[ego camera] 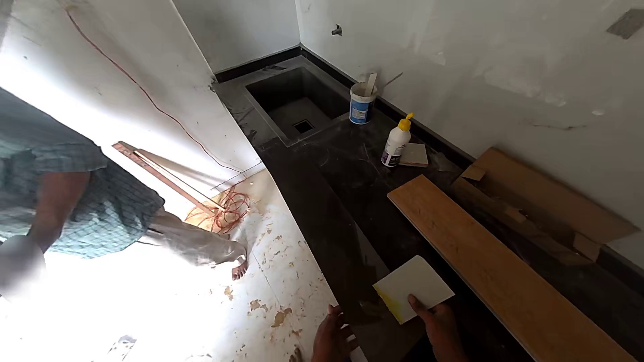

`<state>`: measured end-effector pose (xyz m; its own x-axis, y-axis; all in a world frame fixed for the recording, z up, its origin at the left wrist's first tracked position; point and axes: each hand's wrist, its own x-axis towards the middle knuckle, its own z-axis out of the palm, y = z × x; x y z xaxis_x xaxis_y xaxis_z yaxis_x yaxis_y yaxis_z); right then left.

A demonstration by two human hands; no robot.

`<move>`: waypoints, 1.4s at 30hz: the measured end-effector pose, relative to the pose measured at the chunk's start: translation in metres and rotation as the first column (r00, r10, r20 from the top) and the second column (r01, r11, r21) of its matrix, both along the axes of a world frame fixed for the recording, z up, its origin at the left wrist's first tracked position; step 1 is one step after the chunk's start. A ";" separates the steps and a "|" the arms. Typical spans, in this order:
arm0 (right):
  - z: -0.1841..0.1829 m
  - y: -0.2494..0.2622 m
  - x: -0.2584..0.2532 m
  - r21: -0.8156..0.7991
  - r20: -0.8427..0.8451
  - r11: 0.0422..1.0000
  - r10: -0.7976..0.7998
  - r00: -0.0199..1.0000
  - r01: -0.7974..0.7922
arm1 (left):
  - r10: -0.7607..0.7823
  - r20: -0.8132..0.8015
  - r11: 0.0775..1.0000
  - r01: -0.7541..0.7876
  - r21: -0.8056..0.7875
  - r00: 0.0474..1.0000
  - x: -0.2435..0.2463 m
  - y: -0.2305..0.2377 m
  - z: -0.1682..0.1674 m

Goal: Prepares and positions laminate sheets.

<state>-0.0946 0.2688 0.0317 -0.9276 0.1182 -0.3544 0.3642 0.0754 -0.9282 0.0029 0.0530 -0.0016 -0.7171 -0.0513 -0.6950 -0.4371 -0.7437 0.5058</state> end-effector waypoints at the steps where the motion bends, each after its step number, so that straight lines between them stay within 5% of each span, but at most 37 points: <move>1: 0.002 -0.005 0.002 0.002 -0.003 1.000 -0.005 1.000 0.005 | 0.025 -0.016 1.000 -0.025 0.014 1.000 0.000 -0.003 0.000; 3: 0.002 -0.014 0.007 0.087 -0.072 0.994 0.068 0.995 -0.062 | 0.057 -0.040 0.997 -0.055 0.049 0.998 0.005 -0.009 -0.005; 5: -0.001 -0.023 0.011 0.372 -0.240 0.911 0.281 0.929 -0.180 | 0.078 -0.029 0.995 -0.076 0.067 0.996 0.011 -0.017 -0.014; 8: -0.011 -0.031 0.006 0.702 -0.420 0.675 0.651 0.632 -0.228 | -0.024 -0.017 1.000 0.024 0.008 1.000 0.016 -0.030 -0.029; 11: -0.021 -0.036 0.009 0.777 -0.369 0.548 0.794 0.483 -0.309 | -0.132 -0.036 0.990 0.130 -0.053 0.991 0.003 -0.053 -0.038; 14: -0.023 -0.035 0.014 0.751 -0.374 0.545 0.817 0.439 -0.373 | -0.238 -0.048 0.969 0.233 -0.079 0.970 -0.021 -0.071 -0.035; 25: -0.022 -0.016 0.050 0.726 -0.388 0.529 0.843 0.372 -0.439 | -0.161 0.073 0.980 0.168 -0.106 0.984 -0.032 -0.053 -0.026; 30: -0.027 -0.021 0.054 0.744 -0.411 0.585 0.782 0.468 -0.324 | -0.205 0.069 0.974 0.211 -0.084 0.976 -0.032 -0.049 -0.024; 34: -0.016 -0.016 0.068 0.759 -0.387 0.546 0.816 0.430 -0.353 | -0.167 0.069 0.982 0.172 -0.077 0.984 -0.033 -0.048 -0.024; 38: -0.020 -0.012 0.046 0.768 -0.411 0.570 0.789 0.457 -0.292 | -0.317 -0.036 0.948 0.316 -0.025 0.948 -0.020 -0.048 -0.022; 42: -0.027 -0.008 0.062 0.752 -0.389 0.565 0.796 0.463 -0.340 | -0.245 0.035 0.963 0.247 -0.104 0.969 -0.024 -0.042 -0.025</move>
